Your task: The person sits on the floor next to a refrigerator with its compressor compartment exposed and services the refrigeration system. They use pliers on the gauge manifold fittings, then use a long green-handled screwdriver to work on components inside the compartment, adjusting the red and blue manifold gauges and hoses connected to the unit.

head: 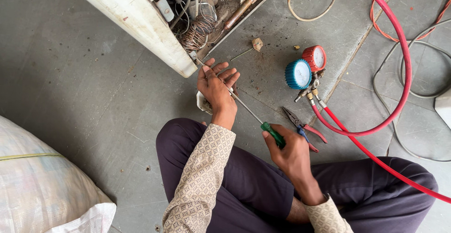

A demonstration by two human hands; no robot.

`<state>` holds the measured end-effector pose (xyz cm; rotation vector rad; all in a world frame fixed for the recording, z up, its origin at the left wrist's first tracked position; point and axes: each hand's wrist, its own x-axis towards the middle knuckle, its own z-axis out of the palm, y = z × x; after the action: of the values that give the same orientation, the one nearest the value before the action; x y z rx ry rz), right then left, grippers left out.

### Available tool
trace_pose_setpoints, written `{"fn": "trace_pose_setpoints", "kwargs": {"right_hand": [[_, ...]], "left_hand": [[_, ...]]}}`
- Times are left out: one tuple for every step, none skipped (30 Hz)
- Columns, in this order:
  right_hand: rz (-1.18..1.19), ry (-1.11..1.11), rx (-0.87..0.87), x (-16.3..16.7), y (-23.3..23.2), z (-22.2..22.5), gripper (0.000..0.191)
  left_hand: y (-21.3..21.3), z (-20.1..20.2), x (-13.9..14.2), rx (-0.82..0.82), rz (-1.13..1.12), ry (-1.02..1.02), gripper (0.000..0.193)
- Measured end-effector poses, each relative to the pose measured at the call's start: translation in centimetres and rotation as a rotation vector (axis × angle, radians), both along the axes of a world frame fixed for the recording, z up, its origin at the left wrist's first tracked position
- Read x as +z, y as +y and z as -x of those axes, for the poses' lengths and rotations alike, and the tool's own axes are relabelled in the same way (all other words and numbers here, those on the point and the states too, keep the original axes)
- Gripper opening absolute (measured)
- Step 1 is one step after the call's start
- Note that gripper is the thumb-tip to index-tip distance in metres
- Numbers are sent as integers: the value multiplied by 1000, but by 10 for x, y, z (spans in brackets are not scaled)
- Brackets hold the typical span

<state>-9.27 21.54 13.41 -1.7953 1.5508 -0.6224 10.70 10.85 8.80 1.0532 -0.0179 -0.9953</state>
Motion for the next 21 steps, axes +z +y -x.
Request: {"fn": "trace_pose_setpoints", "kwargs": {"right_hand": [[-17, 12, 6, -2, 2, -1, 29], [-34, 24, 13, -6, 4, -1, 29], [-50, 36, 21, -10, 5, 0, 30], [-141, -90, 38, -16, 4, 0, 32], [-232, -215, 54, -21, 3, 1, 36], [-323, -340, 70, -26, 2, 4, 42], [-484, -488, 47, -29, 3, 7, 42], [-645, -636, 23, -31, 3, 10, 41], [-804, -784, -4, -33, 2, 12, 41], [-965, -932, -32, -33, 2, 15, 41], [-1123, -1083, -63, -33, 1, 15, 41], [-1280, -1234, -91, -32, 0, 15, 42], [-1152, -1056, -83, -29, -1, 14, 41], [-1023, -880, -77, -26, -2, 14, 41], [-890, -707, -71, -23, -3, 12, 42], [-615, -585, -17, -19, -3, 10, 38], [-343, -458, 36, -15, -1, 9, 36], [-73, -327, 90, -12, 0, 7, 35], [26, -268, 96, -9, 0, 6, 34], [123, -209, 101, -7, 2, 5, 33], [218, -149, 106, -6, 4, 2, 32]], "left_hand": [[0, 0, 0, -1, -2, 0, 32], [1, 0, 0, -2, -4, 0, 32], [1, 0, 0, -1, -6, 0, 32], [1, 0, 0, 5, -9, -4, 31], [1, 1, 0, 12, -13, -7, 31], [2, 1, 0, 19, -16, -10, 30], [2, 1, 0, 29, -22, -24, 28], [3, 1, 0, 37, -28, -38, 26], [3, 1, 0, 45, -33, -53, 25], [4, 2, 0, 46, -37, -51, 25], [4, 1, -1, 45, -40, -50, 25], [3, 1, 0, 45, -41, -50, 25], [3, 1, 0, 50, -30, -47, 24], [3, 1, 0, 54, -22, -43, 24], [2, 1, 0, 56, -10, -41, 23], [2, 1, 1, 55, -1, -31, 23], [1, 2, 1, 53, 7, -19, 23], [1, 2, 2, 52, 16, -6, 23], [0, 2, 2, 50, 10, -4, 23], [0, 2, 2, 48, 4, -2, 23], [0, 1, 2, 45, -4, 0, 23]]}}
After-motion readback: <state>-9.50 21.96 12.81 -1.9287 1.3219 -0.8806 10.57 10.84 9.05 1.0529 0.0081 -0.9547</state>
